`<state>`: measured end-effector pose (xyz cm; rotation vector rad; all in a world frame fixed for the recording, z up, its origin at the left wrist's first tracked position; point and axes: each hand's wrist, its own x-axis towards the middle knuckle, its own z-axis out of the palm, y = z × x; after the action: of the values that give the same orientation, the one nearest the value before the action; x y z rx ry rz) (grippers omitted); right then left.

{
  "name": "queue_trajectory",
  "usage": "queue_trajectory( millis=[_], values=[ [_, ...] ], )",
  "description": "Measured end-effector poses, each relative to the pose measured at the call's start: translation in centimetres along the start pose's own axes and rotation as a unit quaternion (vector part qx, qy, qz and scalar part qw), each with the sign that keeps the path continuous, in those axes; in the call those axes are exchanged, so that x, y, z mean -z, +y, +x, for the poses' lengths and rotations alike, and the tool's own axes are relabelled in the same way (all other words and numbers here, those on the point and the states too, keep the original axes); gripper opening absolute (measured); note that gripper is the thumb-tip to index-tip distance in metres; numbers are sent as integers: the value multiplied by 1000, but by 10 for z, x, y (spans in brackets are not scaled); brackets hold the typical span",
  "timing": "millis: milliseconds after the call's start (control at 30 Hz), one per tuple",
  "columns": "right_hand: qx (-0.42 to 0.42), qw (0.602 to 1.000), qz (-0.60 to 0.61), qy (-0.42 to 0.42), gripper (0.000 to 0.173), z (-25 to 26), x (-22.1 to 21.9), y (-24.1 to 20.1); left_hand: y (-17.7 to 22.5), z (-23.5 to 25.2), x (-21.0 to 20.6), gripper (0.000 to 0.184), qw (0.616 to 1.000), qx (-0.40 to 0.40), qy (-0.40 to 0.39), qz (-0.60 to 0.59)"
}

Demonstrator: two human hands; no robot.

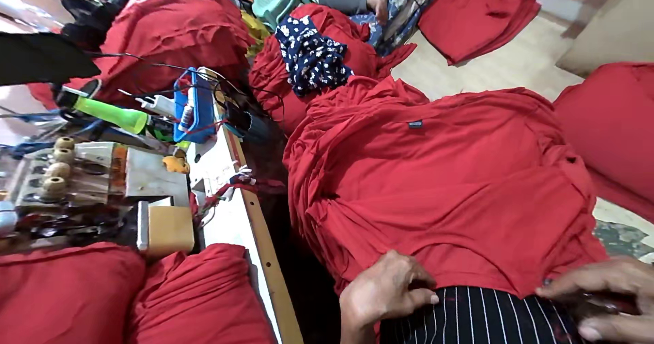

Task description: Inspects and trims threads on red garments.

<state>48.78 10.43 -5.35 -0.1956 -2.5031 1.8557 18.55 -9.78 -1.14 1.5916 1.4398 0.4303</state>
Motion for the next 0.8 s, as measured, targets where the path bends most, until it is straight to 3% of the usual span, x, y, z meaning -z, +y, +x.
queue_trajectory(
  millis=[100, 167, 233, 300, 400, 500, 600, 700, 800],
  values=[
    [79, 992, 102, 4, 27, -2, 10, -11, 0, 1, 11, 23, 991, -90, 94, -20],
    [50, 991, 95, 84, 25, 2, 12, -14, -3, 9, 17, 23, 976, -118, 179, -34],
    [-7, 979, 51, 199, 22, 17, 12, 0, -15, 25, 17, 22, 956, -92, 278, -16],
    [-72, 960, -6, 272, 18, 37, 10, 29, -35, 42, 7, 19, 931, -9, 360, 55],
    [-170, 961, -68, 207, 16, 51, 3, 69, -69, 56, -8, 14, 896, 26, 438, 62],
    [-180, 961, 1, 210, 9, 46, -16, 97, -80, 56, -14, 11, 881, 4, 474, -4],
    [-176, 948, 106, 243, 3, 36, -19, 100, -95, 63, -23, 11, 851, -32, 525, 9],
    [-194, 941, 98, 260, 2, 38, -19, 95, -109, 78, -41, 16, 781, -59, 610, 116],
    [-171, 939, 58, 292, 6, 41, -21, 83, -111, 82, -44, 16, 761, -54, 628, 153]
  ],
)
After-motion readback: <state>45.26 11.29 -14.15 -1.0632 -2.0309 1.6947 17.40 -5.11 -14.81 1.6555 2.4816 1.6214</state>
